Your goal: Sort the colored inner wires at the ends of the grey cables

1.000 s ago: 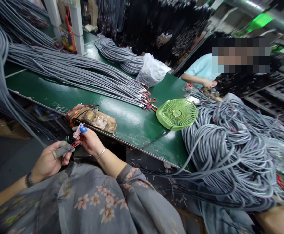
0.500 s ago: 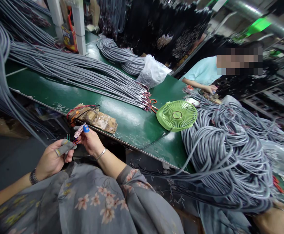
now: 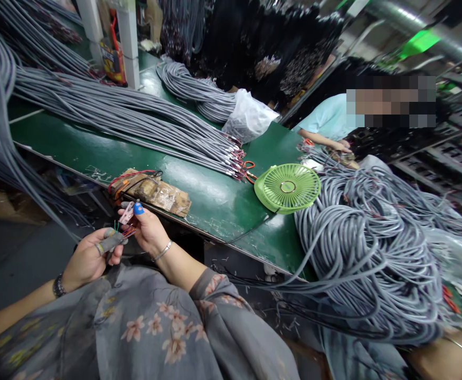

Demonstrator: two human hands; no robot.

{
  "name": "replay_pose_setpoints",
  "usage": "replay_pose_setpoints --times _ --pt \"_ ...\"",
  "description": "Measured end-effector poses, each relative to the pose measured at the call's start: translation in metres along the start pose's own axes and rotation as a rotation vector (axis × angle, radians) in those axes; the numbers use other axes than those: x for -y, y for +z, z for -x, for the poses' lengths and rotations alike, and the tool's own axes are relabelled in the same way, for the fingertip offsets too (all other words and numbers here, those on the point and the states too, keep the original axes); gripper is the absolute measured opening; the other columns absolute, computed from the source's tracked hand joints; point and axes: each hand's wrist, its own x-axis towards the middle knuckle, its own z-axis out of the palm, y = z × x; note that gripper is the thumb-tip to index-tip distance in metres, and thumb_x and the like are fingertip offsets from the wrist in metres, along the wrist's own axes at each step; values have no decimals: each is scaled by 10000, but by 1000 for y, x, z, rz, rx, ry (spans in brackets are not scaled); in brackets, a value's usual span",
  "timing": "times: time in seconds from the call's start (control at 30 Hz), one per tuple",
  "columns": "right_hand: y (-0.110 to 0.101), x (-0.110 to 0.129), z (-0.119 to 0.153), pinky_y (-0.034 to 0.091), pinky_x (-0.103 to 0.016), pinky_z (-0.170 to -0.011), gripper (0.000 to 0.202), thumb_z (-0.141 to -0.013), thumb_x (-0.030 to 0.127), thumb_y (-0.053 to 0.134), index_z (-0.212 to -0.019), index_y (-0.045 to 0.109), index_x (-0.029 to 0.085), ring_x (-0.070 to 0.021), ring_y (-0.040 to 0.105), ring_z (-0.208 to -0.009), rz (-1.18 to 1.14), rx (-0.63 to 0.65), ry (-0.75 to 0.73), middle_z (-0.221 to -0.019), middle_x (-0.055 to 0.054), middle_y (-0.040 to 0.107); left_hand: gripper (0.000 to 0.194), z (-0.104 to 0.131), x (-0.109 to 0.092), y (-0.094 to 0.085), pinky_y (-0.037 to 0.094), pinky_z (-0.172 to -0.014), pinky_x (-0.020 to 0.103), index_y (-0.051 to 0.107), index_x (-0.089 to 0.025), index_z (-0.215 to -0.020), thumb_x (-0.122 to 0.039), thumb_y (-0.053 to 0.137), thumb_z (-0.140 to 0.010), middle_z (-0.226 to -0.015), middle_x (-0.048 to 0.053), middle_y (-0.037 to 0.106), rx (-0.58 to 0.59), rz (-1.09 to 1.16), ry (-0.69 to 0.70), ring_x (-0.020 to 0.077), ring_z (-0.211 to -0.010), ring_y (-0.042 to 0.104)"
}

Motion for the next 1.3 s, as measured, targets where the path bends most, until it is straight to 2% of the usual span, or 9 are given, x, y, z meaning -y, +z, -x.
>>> replay_pose_setpoints --times 0.23,0.3,0.4,0.53,0.77,0.87,1.03,1.1,1.3 --pt "-9 3 6 516 -246 -575 559 -896 707 561 -855 665 159 -130 600 -611 132 106 143 -770 -55 698 304 4 0 -5 384 -375 180 623 -180 -556 -386 846 -534 -440 -31 618 10 -55 29 84 -352 519" --pt "-15 5 9 518 -249 -581 595 -847 746 590 -849 664 156 -137 614 -633 203 157 190 -767 -55 688 288 6 2 -10 397 -387 183 633 -182 -564 -393 829 -564 -454 -24 630 21 -102 40 89 -367 532" --pt "-22 7 14 506 -249 -583 609 -671 741 767 -829 659 163 -142 622 -647 309 212 211 -746 -27 675 239 7 5 -17 443 -428 199 652 -191 -580 -378 797 -605 -482 -16 654 56 -213 90 106 -410 568" --pt "-23 8 19 469 -248 -620 529 -576 582 902 -767 635 167 -108 557 -608 520 225 97 -686 25 634 161 5 5 -18 492 -483 234 661 -210 -590 -348 741 -613 -505 -14 676 106 -358 128 135 -455 601" --pt "-18 13 31 480 -299 -754 374 -734 550 809 -685 682 202 -155 564 -722 918 354 -331 -723 2 622 40 -2 2 -14 472 -468 259 648 -225 -555 -262 656 -567 -498 2 704 227 -502 -2 164 -437 590" --pt "-23 12 34 497 -316 -799 351 -767 557 775 -752 718 210 -171 602 -775 873 295 -368 -789 -15 658 77 -2 2 -15 477 -480 256 671 -212 -523 -268 680 -575 -501 23 698 216 -467 10 158 -442 588" --pt "-35 1 34 513 -304 -742 500 -614 601 858 -857 700 192 -145 602 -725 587 211 -126 -792 1 675 163 -1 6 -16 513 -523 263 693 -203 -581 -348 762 -609 -549 33 710 82 -304 58 167 -490 628" --pt "-36 -5 34 498 -290 -699 512 -584 600 876 -825 686 189 -132 581 -690 496 190 -107 -760 6 661 198 -1 7 -15 520 -534 266 690 -199 -602 -372 785 -612 -568 41 719 63 -282 53 173 -506 642" --pt "-33 -11 31 441 -269 -608 483 -556 575 890 -720 651 188 -110 511 -595 475 130 -116 -668 22 624 193 -4 2 -14 543 -600 285 683 -211 -529 -367 773 -600 -585 68 746 184 -455 83 207 -569 680"
